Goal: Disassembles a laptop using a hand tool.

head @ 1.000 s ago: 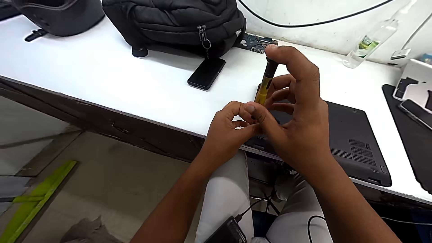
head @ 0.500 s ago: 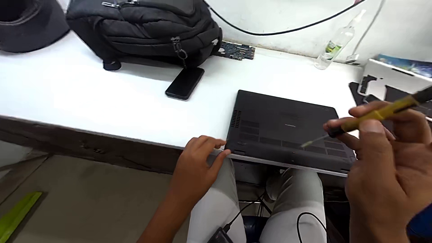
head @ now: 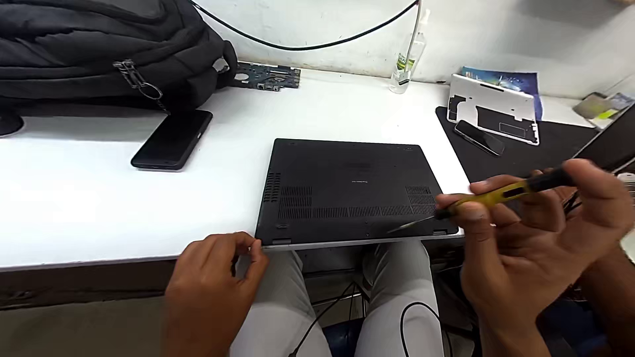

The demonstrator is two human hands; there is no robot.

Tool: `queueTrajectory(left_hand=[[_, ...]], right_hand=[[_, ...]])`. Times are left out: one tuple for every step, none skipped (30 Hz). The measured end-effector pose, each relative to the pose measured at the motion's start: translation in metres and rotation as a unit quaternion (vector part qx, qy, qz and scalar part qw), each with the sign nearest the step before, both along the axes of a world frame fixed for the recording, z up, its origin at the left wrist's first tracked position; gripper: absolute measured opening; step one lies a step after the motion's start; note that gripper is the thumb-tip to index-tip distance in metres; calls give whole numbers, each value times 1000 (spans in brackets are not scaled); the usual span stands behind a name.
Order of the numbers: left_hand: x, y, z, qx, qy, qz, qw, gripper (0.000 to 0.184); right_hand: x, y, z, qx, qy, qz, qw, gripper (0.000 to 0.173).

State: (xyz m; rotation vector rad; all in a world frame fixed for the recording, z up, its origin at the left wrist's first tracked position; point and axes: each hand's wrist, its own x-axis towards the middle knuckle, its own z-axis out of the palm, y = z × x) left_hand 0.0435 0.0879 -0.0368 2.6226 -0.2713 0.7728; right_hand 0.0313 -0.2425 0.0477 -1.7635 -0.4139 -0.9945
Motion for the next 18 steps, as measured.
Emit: queueTrajectory(left_hand=[[0, -1, 0, 4, 3, 3, 1000, 29], [1, -2, 0, 5, 6, 6, 1000, 28], [1, -3, -1, 2, 10, 9, 1000, 28], [1, -3, -2, -1, 17, 11, 1000, 28], [1, -3, -2, -5, 24, 14, 1000, 27], [2, -3, -3, -9, 28, 15, 999, 27], [3, -3, -3, -14, 28, 15, 999, 27], [4, -3, -2, -18, 26, 13, 999, 27], [6, -3, -2, -22, 24, 9, 999, 27], [8, -4, -2, -29, 20, 5, 999, 29], [11, -5, -1, -35, 19, 0, 999, 31], [14, -6, 1, -41, 19, -7, 999, 34], [20, -8, 2, -45, 18, -18, 999, 38], [28, -9, 4, -46, 22, -34, 998, 42], [36, -10, 6, -44, 28, -53, 997, 45], [46, -11, 9, -45, 36, -71, 996, 46], [56, -12, 10, -48, 42, -86, 994, 45], [65, -12, 11, -52, 41, -97, 993, 44]], right_hand=[[2, 7, -3, -6, -1, 21, 1000, 67], [5, 12, -5, -9, -3, 36, 999, 66], [7, 15, -7, -11, -5, 45, 999, 66], [9, 17, -8, -13, -5, 49, 999, 66], [10, 18, -9, -15, -3, 53, 999, 66], [11, 19, -9, -18, 0, 57, 998, 66], [12, 19, -10, -20, 4, 61, 998, 66], [13, 19, -9, -21, 7, 65, 998, 66], [14, 18, -8, -22, 5, 65, 998, 65], [17, 15, -6, -21, -2, 60, 998, 65], [22, 12, -2, -20, -13, 53, 998, 65], [29, 9, 2, -20, -27, 43, 999, 65], [39, 6, 6, -20, -43, 35, 998, 65], [53, 5, 8, -17, -56, 35, 998, 65], [67, 5, 9, -23, -55, 38, 998, 65], [80, 7, 8, -36, -42, 41, 998, 64], [92, 10, 7, -43, -23, 44, 998, 64], [102, 13, 6, -47, -4, 50, 998, 63]])
